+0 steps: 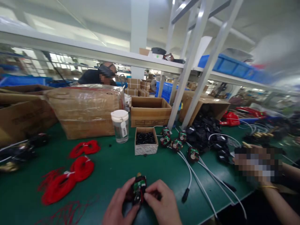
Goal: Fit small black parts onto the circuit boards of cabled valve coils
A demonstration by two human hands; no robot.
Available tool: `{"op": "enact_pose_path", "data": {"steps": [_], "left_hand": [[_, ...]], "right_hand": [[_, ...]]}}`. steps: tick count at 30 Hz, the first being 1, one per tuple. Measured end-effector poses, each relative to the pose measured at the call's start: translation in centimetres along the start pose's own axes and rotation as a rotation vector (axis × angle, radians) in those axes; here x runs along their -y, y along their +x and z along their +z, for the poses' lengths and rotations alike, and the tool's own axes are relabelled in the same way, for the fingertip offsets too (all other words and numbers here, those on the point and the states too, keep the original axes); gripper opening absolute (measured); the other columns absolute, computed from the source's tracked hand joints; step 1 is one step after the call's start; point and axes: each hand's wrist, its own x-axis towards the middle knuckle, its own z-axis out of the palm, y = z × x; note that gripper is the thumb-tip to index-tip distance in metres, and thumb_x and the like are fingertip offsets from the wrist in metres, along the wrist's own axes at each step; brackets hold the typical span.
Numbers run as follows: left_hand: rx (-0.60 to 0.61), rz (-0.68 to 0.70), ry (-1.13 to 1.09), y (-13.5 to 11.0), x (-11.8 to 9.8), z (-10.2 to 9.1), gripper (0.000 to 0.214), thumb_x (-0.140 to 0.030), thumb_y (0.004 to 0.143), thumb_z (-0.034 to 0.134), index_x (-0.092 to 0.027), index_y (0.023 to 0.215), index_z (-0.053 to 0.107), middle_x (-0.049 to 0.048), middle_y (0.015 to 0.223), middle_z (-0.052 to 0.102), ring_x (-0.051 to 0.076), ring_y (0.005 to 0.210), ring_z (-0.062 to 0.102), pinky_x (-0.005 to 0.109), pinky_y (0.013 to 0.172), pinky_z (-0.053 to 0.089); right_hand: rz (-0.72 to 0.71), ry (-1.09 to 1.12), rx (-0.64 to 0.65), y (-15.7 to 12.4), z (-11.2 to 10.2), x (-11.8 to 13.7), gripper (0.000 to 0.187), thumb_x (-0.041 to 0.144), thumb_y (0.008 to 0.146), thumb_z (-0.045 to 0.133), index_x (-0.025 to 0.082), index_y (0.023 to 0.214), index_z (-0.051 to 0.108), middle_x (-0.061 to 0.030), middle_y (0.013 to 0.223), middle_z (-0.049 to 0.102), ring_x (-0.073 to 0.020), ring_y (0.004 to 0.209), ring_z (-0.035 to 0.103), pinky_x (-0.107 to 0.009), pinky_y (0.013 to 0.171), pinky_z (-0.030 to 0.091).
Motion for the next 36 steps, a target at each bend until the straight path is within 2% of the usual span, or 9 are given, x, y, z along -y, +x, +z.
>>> {"op": "enact_pose_path", "data": {"steps": [6,14,19,25,30,36], "left_hand": [[-0.027,-0.022,-0.005,-0.5,-0.6,0.3,0.056,-0.018,0.072,0.066,-0.031,0.126,0.065,0.0002,0.105,0.075,0.021,0.088,0.072,0.033,0.087,0.058],[-0.008,-0.045,-0.027,-0.8,-0.3,0.4,0.059,-0.012,0.073,0.063,-0.032,0.129,0.063,0.0004,0.107,0.072,0.019,0.092,0.069,0.032,0.089,0.055],[-0.008,-0.053,-0.057,-0.8,-0.4,0.6,0.057,-0.014,0.074,0.064,-0.033,0.128,0.063,0.0003,0.105,0.071,0.019,0.092,0.069,0.032,0.089,0.055],[0.01,-0.065,-0.072,-0.9,-0.5,0.5,0.058,-0.013,0.075,0.063,-0.033,0.129,0.062,0.0012,0.108,0.069,0.02,0.094,0.067,0.035,0.093,0.053],[0.014,-0.061,-0.075,-0.9,-0.3,0.4,0.06,-0.012,0.074,0.064,-0.035,0.129,0.062,0.0005,0.107,0.07,0.019,0.094,0.067,0.034,0.092,0.054],[0.005,-0.053,-0.078,-0.7,-0.2,0.5,0.059,-0.012,0.074,0.066,-0.036,0.127,0.064,0.0003,0.107,0.07,0.02,0.094,0.067,0.033,0.091,0.054]], "right_hand": [[0.041,-0.023,0.023,0.0,-0.1,-0.3,0.013,0.035,0.075,0.072,0.022,0.073,0.071,-0.0015,0.071,0.066,-0.0193,0.066,0.06,-0.028,0.063,0.046],[0.008,-0.023,0.015,-0.6,-0.5,0.0,0.019,0.043,0.077,0.074,0.024,0.075,0.072,-0.0023,0.074,0.068,-0.0201,0.069,0.061,-0.027,0.064,0.048],[-0.022,-0.044,0.028,-0.7,-0.6,0.2,0.015,0.039,0.08,0.071,0.024,0.076,0.073,-0.0014,0.074,0.067,-0.0191,0.07,0.059,-0.026,0.066,0.048],[0.01,-0.085,0.087,-0.3,-0.4,0.4,0.015,0.037,0.079,0.071,0.022,0.077,0.073,-0.0021,0.076,0.068,-0.0192,0.071,0.061,-0.025,0.065,0.048],[0.004,-0.127,0.053,-0.5,-0.1,1.6,0.011,0.031,0.081,0.067,0.021,0.078,0.072,-0.0009,0.074,0.068,-0.018,0.07,0.06,-0.024,0.064,0.047],[0.01,-0.195,0.183,0.7,-0.7,2.8,0.006,0.023,0.077,0.066,0.021,0.074,0.07,0.0004,0.071,0.065,-0.0167,0.066,0.06,-0.024,0.062,0.045]]}}
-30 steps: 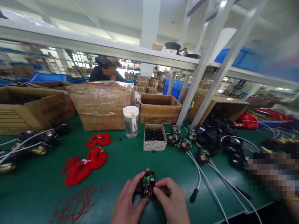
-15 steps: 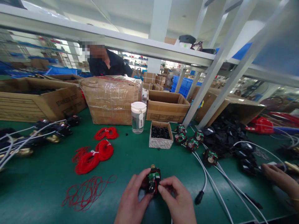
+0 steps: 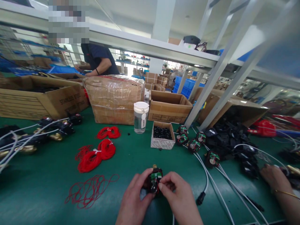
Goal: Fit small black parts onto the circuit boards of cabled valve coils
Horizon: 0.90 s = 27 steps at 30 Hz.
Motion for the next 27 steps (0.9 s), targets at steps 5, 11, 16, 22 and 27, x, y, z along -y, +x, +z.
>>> {"op": "enact_pose_path", "data": {"steps": [5,11,16,22,27], "left_hand": [[0.0,-0.013,-0.005,0.0,-0.2,-0.1,0.06,-0.011,0.072,0.065,-0.037,0.127,0.064,-0.0008,0.107,0.07,0.019,0.094,0.068,0.032,0.091,0.053],[0.011,-0.038,0.004,0.1,-0.4,-0.2,0.062,-0.01,0.071,0.064,-0.035,0.127,0.064,-0.0004,0.105,0.07,0.019,0.094,0.066,0.031,0.091,0.052],[0.008,-0.039,0.013,0.0,-0.2,-0.1,0.061,-0.01,0.072,0.063,-0.035,0.127,0.064,0.0001,0.107,0.07,0.019,0.095,0.066,0.032,0.092,0.053],[0.002,-0.016,0.022,-0.2,-0.1,0.0,0.065,-0.008,0.071,0.061,-0.036,0.13,0.062,0.0005,0.111,0.07,0.02,0.099,0.066,0.033,0.094,0.052],[-0.004,-0.017,0.024,-0.2,-0.2,0.0,0.065,-0.007,0.071,0.061,-0.036,0.129,0.062,0.0004,0.109,0.07,0.02,0.097,0.067,0.032,0.092,0.053]], "right_hand": [[0.003,0.065,-0.09,-0.2,0.6,-0.2,0.012,0.028,0.079,0.065,0.021,0.07,0.067,0.0,0.07,0.065,-0.0172,0.067,0.059,-0.024,0.062,0.044],[0.045,0.303,-0.216,-1.3,3.5,-3.0,0.025,0.044,0.081,0.068,0.02,0.08,0.069,-0.0023,0.075,0.068,-0.0193,0.07,0.064,-0.027,0.067,0.049],[0.043,0.428,-0.28,-1.5,4.6,-4.2,0.028,0.047,0.082,0.071,0.019,0.082,0.07,-0.0035,0.078,0.071,-0.0195,0.074,0.065,-0.028,0.069,0.051],[0.067,0.522,-0.288,-1.5,4.2,-3.4,0.026,0.045,0.077,0.076,0.019,0.081,0.072,-0.0045,0.078,0.072,-0.0196,0.074,0.066,-0.028,0.069,0.053],[0.095,0.506,-0.266,-1.6,4.0,-3.2,0.026,0.044,0.077,0.075,0.019,0.084,0.071,-0.0055,0.082,0.073,-0.0207,0.076,0.067,-0.028,0.071,0.053]]}}
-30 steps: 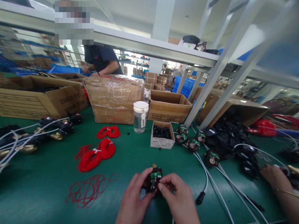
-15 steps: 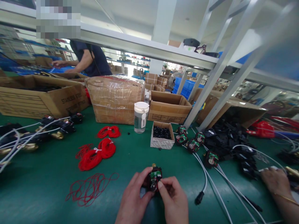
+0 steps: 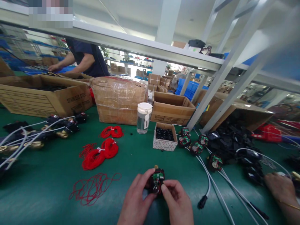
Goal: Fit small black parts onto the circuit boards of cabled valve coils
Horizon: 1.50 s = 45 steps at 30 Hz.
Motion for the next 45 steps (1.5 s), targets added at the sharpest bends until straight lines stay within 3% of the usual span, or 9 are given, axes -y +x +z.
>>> {"op": "enact_pose_path", "data": {"steps": [3,7,12,15,23,29,35,40,45], "left_hand": [[-0.004,0.001,-0.005,0.0,0.0,0.0,0.065,-0.007,0.07,0.062,-0.036,0.128,0.063,0.0,0.108,0.071,0.019,0.095,0.067,0.032,0.091,0.054],[-0.001,-0.004,-0.008,0.1,-0.1,-0.1,0.064,-0.008,0.069,0.063,-0.035,0.127,0.064,-0.0002,0.106,0.071,0.019,0.093,0.068,0.032,0.091,0.054],[-0.017,-0.008,0.009,0.2,-0.3,-0.1,0.064,-0.009,0.068,0.063,-0.034,0.126,0.065,0.0002,0.105,0.072,0.02,0.092,0.069,0.034,0.09,0.055],[-0.022,0.004,0.015,0.3,-0.4,-0.1,0.063,-0.011,0.067,0.064,-0.033,0.126,0.065,0.0015,0.104,0.072,0.021,0.092,0.069,0.035,0.088,0.056],[-0.044,0.013,-0.002,0.4,-0.7,0.0,0.061,-0.012,0.066,0.065,-0.032,0.124,0.067,0.0015,0.105,0.073,0.021,0.091,0.07,0.035,0.088,0.056],[-0.059,0.005,0.018,0.4,-1.1,-0.1,0.059,-0.013,0.066,0.066,-0.031,0.122,0.067,-0.0001,0.1,0.073,0.02,0.087,0.07,0.034,0.087,0.056],[-0.045,0.005,0.019,0.3,-1.3,-0.1,0.06,-0.013,0.066,0.065,-0.03,0.124,0.066,0.001,0.106,0.074,0.019,0.086,0.071,0.034,0.088,0.057],[-0.068,0.032,0.054,0.1,-1.1,0.0,0.059,-0.017,0.068,0.065,-0.029,0.125,0.064,0.0016,0.107,0.076,0.02,0.086,0.072,0.036,0.088,0.058],[-0.071,0.027,0.086,0.1,-0.3,-0.1,0.06,-0.02,0.069,0.066,-0.027,0.129,0.061,0.0017,0.11,0.076,0.021,0.092,0.074,0.036,0.092,0.057]], "right_hand": [[-0.049,-0.176,0.071,0.4,-0.8,0.6,0.021,0.04,0.082,0.069,0.02,0.087,0.071,-0.0045,0.084,0.072,-0.0202,0.077,0.066,-0.027,0.071,0.052],[-0.227,-0.536,0.31,1.8,-1.8,3.8,0.009,0.024,0.085,0.062,0.022,0.082,0.07,-0.0009,0.081,0.067,-0.0171,0.076,0.062,-0.024,0.069,0.046],[-0.309,-0.777,0.57,4.0,-1.6,8.9,0.024,0.003,0.079,0.055,0.022,0.071,0.067,0.002,0.078,0.062,-0.0154,0.077,0.059,-0.023,0.069,0.039],[-0.337,-0.823,0.648,4.8,-1.4,9.8,0.026,-0.001,0.073,0.054,0.022,0.069,0.066,0.0024,0.076,0.062,-0.0157,0.078,0.058,-0.024,0.069,0.037],[-0.199,-0.538,0.272,2.4,-1.2,5.0,0.009,0.015,0.079,0.058,0.021,0.073,0.062,0.0017,0.073,0.061,-0.016,0.068,0.057,-0.024,0.064,0.041],[-0.169,-0.395,-0.035,0.5,0.4,1.5,0.013,0.029,0.084,0.059,0.021,0.076,0.063,-0.0006,0.072,0.065,-0.0173,0.065,0.057,-0.027,0.063,0.044],[-0.098,-0.25,-0.071,0.5,1.1,1.0,0.017,0.036,0.082,0.063,0.022,0.073,0.06,0.0023,0.066,0.061,-0.0164,0.061,0.057,-0.026,0.059,0.045],[-0.101,-0.204,0.036,1.0,0.1,1.1,0.018,0.038,0.088,0.057,0.021,0.085,0.061,0.0002,0.073,0.064,-0.0178,0.068,0.061,-0.026,0.064,0.049],[-0.307,-0.798,0.05,0.1,-2.4,0.1,0.029,0.011,0.073,0.061,0.022,0.099,0.066,-0.0069,0.1,0.065,-0.026,0.097,0.062,-0.035,0.089,0.048]]}}
